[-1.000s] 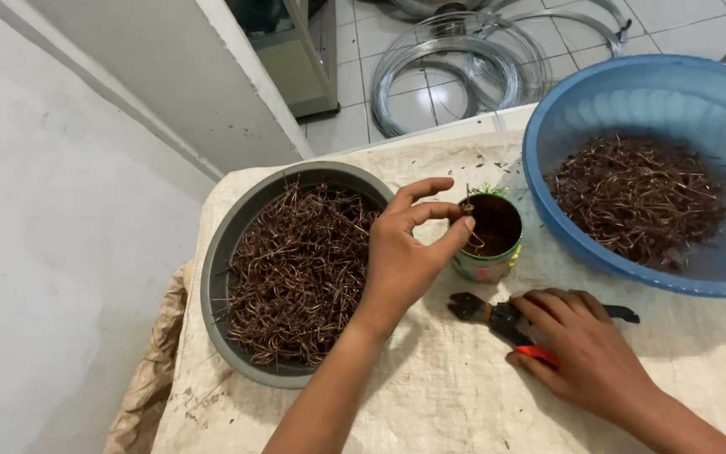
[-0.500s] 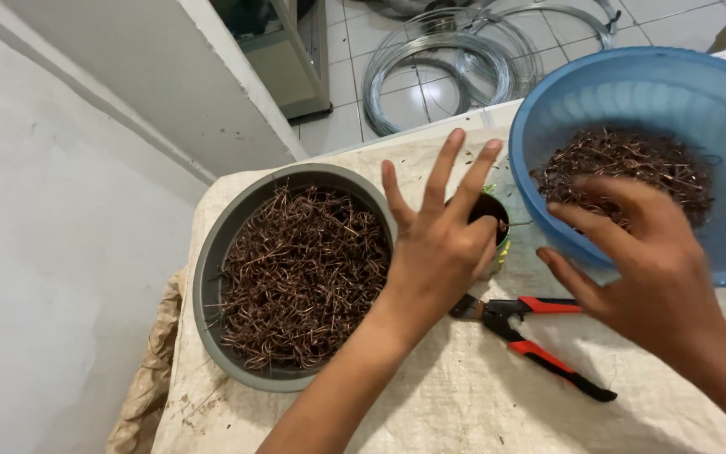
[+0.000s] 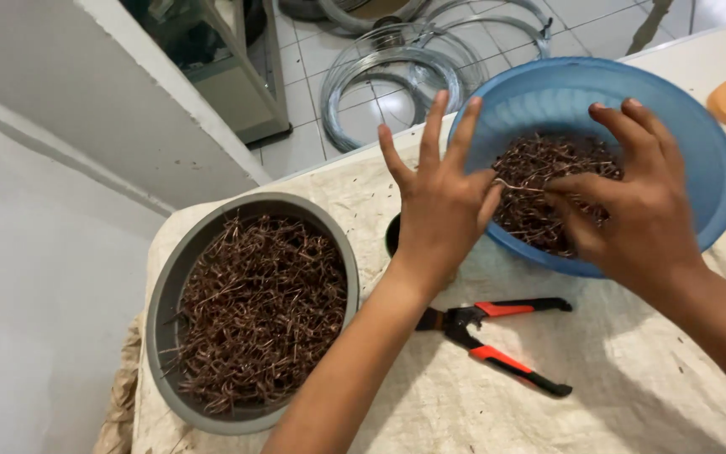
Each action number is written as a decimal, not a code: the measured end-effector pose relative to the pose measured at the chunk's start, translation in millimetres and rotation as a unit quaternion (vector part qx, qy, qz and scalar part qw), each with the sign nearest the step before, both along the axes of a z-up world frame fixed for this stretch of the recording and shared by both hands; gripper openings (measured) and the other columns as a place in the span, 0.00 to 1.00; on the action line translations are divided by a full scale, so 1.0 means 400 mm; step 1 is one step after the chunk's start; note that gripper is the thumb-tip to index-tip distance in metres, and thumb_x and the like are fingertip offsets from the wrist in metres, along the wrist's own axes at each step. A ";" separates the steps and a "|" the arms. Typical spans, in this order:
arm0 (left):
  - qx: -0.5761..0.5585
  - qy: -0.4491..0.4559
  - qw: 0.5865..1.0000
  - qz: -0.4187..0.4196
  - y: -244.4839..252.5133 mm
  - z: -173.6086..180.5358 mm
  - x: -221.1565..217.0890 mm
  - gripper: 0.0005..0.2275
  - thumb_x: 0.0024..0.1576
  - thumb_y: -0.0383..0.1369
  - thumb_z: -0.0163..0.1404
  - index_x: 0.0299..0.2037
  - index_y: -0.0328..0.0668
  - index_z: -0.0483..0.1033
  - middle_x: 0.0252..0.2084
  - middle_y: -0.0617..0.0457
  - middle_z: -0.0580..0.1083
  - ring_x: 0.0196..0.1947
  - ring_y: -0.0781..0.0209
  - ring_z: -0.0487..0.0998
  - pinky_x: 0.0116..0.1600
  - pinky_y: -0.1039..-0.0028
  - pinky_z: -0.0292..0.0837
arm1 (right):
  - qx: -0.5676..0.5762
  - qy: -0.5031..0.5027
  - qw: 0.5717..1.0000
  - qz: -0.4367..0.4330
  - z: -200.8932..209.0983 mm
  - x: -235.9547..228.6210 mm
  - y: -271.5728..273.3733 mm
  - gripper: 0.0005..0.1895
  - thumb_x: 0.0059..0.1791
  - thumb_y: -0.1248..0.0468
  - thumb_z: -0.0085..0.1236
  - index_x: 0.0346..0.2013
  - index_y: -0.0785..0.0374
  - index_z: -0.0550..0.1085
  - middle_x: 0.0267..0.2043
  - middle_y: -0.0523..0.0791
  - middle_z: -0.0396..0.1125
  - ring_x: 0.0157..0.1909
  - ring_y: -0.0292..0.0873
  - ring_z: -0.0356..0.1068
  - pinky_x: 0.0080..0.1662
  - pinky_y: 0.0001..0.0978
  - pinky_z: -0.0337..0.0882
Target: Sorting and transferring small brown stems into a container using hands and wire cutters
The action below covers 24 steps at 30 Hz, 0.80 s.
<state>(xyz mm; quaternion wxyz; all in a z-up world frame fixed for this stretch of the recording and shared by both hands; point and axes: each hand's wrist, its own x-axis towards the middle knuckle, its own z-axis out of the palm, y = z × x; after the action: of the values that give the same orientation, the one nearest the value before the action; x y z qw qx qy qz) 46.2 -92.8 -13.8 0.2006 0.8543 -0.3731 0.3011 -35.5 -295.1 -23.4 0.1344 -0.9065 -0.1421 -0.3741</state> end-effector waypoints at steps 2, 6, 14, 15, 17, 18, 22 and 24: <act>-0.015 0.011 1.000 -0.002 -0.027 -0.001 0.019 0.09 0.55 0.39 0.64 0.24 0.55 0.81 0.74 0.48 0.60 0.78 0.38 0.49 0.75 0.24 0.24 | -0.025 -0.002 1.000 -0.012 -0.002 0.013 -0.028 0.09 0.48 0.67 0.72 0.42 0.62 0.84 0.72 0.64 0.61 0.78 0.70 0.53 0.73 0.65 0.59; 0.023 0.068 0.997 0.021 -0.078 0.006 0.040 0.09 0.50 0.44 0.62 0.21 0.56 0.82 0.73 0.45 0.61 0.78 0.40 0.48 0.73 0.24 0.24 | -0.113 0.019 0.992 -0.060 -0.032 0.065 -0.099 0.10 0.46 0.56 0.71 0.40 0.54 0.85 0.72 0.59 0.65 0.77 0.65 0.56 0.69 0.60 0.62; 0.038 0.093 0.993 0.066 -0.180 -0.040 0.126 0.08 0.47 0.40 0.58 0.19 0.53 0.81 0.69 0.42 0.65 0.75 0.35 0.51 0.72 0.22 0.26 | -0.170 0.010 0.981 -0.094 -0.102 0.189 -0.185 0.07 0.51 0.52 0.66 0.37 0.49 0.84 0.72 0.55 0.68 0.77 0.62 0.60 0.69 0.60 0.59; 0.058 0.127 0.987 0.080 -0.187 -0.038 0.132 0.09 0.48 0.46 0.61 0.24 0.55 0.84 0.72 0.42 0.61 0.77 0.35 0.47 0.72 0.23 0.23 | -0.189 -0.012 0.974 -0.126 -0.123 0.202 -0.194 0.08 0.53 0.49 0.67 0.39 0.45 0.84 0.71 0.53 0.71 0.76 0.59 0.63 0.70 0.57 0.58; 0.067 0.151 0.982 0.086 -0.192 -0.051 0.137 0.12 0.48 0.50 0.61 0.28 0.55 0.84 0.74 0.41 0.58 0.77 0.34 0.43 0.71 0.23 0.22 | -0.164 0.017 0.978 -0.128 -0.153 0.210 -0.205 0.12 0.52 0.50 0.67 0.45 0.51 0.83 0.72 0.57 0.68 0.77 0.62 0.60 0.70 0.61 0.56; 0.074 0.172 0.978 0.094 -0.195 -0.054 0.143 0.15 0.47 0.53 0.60 0.31 0.55 0.85 0.75 0.40 0.55 0.78 0.33 0.40 0.70 0.23 0.21 | -0.140 0.043 0.981 -0.129 -0.164 0.219 -0.212 0.18 0.51 0.52 0.67 0.52 0.56 0.83 0.74 0.61 0.65 0.77 0.64 0.58 0.69 0.65 0.54; 0.089 0.184 0.974 0.097 -0.188 -0.062 0.141 0.16 0.48 0.54 0.59 0.30 0.54 0.86 0.75 0.40 0.54 0.77 0.33 0.40 0.70 0.21 0.24 | -0.149 0.041 0.980 -0.129 -0.176 0.222 -0.215 0.16 0.49 0.54 0.67 0.49 0.56 0.83 0.72 0.59 0.66 0.76 0.62 0.60 0.69 0.62 0.56; 0.057 0.164 0.982 0.075 -0.189 -0.057 0.139 0.13 0.49 0.51 0.60 0.31 0.54 0.85 0.74 0.41 0.57 0.77 0.35 0.40 0.70 0.20 0.22 | -0.136 0.029 0.983 -0.117 -0.176 0.223 -0.216 0.16 0.48 0.58 0.67 0.49 0.58 0.82 0.71 0.60 0.67 0.76 0.63 0.60 0.69 0.64 0.56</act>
<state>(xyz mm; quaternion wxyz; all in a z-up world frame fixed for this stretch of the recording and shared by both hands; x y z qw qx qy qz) 101.8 -168.3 -36.5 0.1867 0.9276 -0.2869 0.1494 53.7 -381.6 -93.9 -0.0309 -0.9374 -0.0804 -0.3375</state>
